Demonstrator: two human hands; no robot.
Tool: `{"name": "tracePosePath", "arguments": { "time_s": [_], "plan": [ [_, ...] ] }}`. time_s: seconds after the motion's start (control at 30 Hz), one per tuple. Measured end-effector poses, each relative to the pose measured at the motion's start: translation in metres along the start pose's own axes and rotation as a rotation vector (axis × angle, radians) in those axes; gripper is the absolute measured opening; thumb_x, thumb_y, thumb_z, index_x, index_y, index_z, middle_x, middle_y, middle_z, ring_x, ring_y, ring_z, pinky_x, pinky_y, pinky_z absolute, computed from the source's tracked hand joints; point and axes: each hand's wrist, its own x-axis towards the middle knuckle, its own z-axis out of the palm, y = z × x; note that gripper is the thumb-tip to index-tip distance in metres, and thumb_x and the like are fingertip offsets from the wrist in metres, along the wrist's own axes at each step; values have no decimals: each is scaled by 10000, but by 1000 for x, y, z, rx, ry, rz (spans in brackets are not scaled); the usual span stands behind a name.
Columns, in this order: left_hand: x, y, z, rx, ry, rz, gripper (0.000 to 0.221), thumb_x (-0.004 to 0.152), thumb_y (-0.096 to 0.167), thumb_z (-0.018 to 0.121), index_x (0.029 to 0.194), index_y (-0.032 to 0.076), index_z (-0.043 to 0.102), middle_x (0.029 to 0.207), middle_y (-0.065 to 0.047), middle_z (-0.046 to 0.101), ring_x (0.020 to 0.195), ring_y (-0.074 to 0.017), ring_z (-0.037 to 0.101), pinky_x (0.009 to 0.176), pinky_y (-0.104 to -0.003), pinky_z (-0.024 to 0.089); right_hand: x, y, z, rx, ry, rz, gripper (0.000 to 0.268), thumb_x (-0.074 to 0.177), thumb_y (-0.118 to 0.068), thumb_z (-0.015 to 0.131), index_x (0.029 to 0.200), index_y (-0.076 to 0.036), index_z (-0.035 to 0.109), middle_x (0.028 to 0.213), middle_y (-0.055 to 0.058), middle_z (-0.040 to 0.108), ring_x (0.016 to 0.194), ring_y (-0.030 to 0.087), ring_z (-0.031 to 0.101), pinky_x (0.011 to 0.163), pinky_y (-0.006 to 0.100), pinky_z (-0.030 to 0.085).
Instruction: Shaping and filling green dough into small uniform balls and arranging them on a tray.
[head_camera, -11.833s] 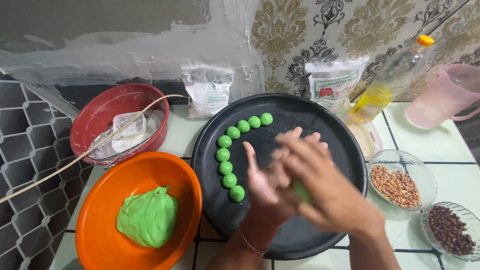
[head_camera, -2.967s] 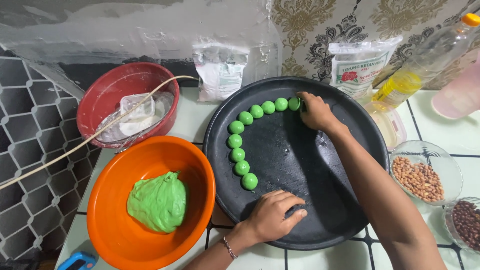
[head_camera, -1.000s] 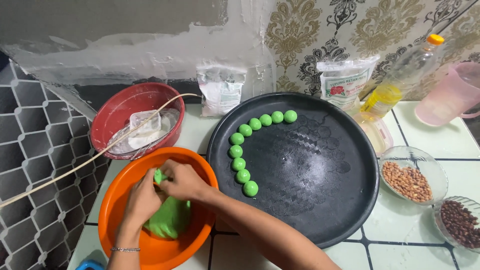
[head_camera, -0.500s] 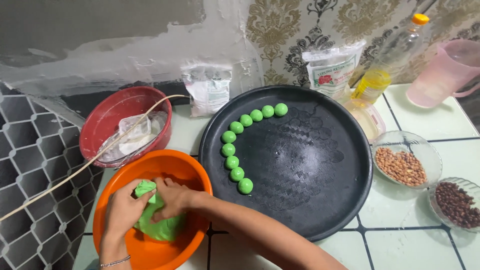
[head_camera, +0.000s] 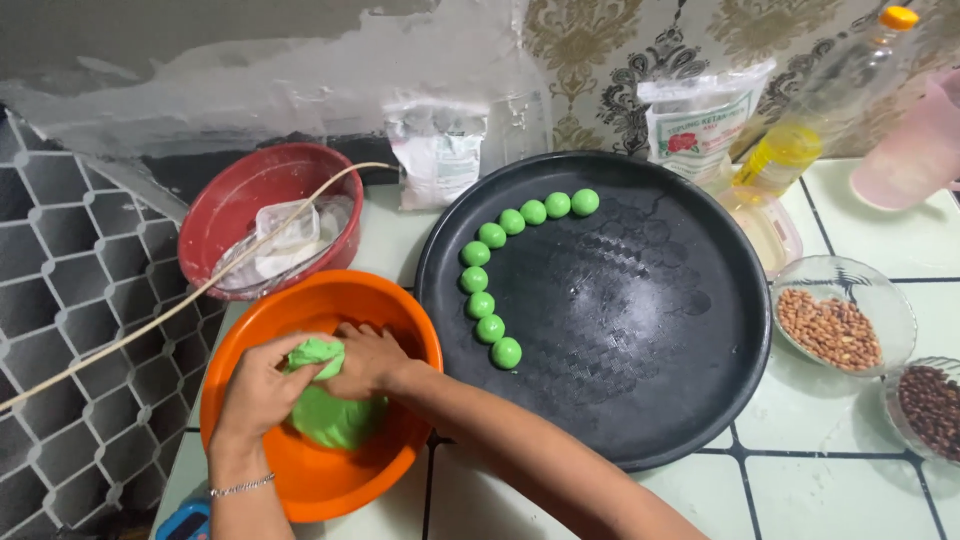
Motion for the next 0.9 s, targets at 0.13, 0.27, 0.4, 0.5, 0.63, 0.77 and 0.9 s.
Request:
{"name": "tracePosePath", "arguments": {
  "time_s": [0.13, 0.27, 0.4, 0.5, 0.63, 0.77, 0.9],
  "plan": [
    [1, 11, 3, -18, 89, 93, 284, 785, -59, 757, 1029, 68, 827, 889, -106, 798, 893, -147, 636, 851, -392, 561, -16, -3, -14, 38, 117, -92, 752, 851, -605, 483, 1495, -218, 465, 1587, 122, 415, 1422, 391, 439, 1153, 611, 307],
    [0, 13, 3, 114, 156, -4, 284, 782, -12, 784, 1028, 122, 831, 868, -118, 804, 867, -167, 727, 792, -394, 586, 12, 17, 0, 83, 167, -162, 931, 722, -709, 642, 1511, -253, 453, 1568, 112, 413, 1386, 354, 460, 1090, 541, 401],
    [-2, 25, 0, 272, 84, -93, 279, 844, 99, 726, 1097, 162, 823, 708, 26, 707, 520, -106, 534, 549, -273, 453, 15, 15, 0, 158, 137, -180, 1037, 581, -748, 580, 1491, -258, 491, 1663, 166, 281, 1523, 445, 237, 1168, 700, 162],
    [-2, 17, -3, 126, 56, -70, 272, 862, 32, 702, 1109, 70, 810, 981, -27, 828, 886, -124, 736, 791, -267, 582, 1, 5, -13, 157, 42, -191, 988, 511, -827, 516, 1320, -265, 590, 1436, 129, 489, 1427, 353, 396, 1141, 614, 262],
    [3, 9, 2, 338, 141, 15, 306, 832, 109, 674, 1116, 135, 786, 1038, 9, 812, 916, -176, 715, 820, -317, 528, 33, 23, 9, 215, 155, -214, 733, 702, -607, 488, 1246, -144, 649, 1407, 130, 567, 1364, 381, 478, 1099, 632, 299],
    [8, -1, 15, 476, 221, 390, 373, 771, -12, 622, 1122, 45, 734, 1091, -71, 777, 1023, -268, 710, 924, -384, 527, 35, 25, 5, 190, 226, -146, 289, 756, -298, 511, 914, -97, 646, 1116, 97, 697, 1177, 363, 571, 1022, 556, 395],
    [10, -5, 13, 439, 232, 313, 365, 790, 37, 663, 1141, 80, 752, 1144, -46, 785, 1054, -243, 727, 936, -356, 527, 32, 18, 4, 36, 210, -81, 412, 763, -284, 459, 1008, -47, 690, 1094, 218, 721, 1236, 421, 552, 1124, 613, 325]
  ]
}}
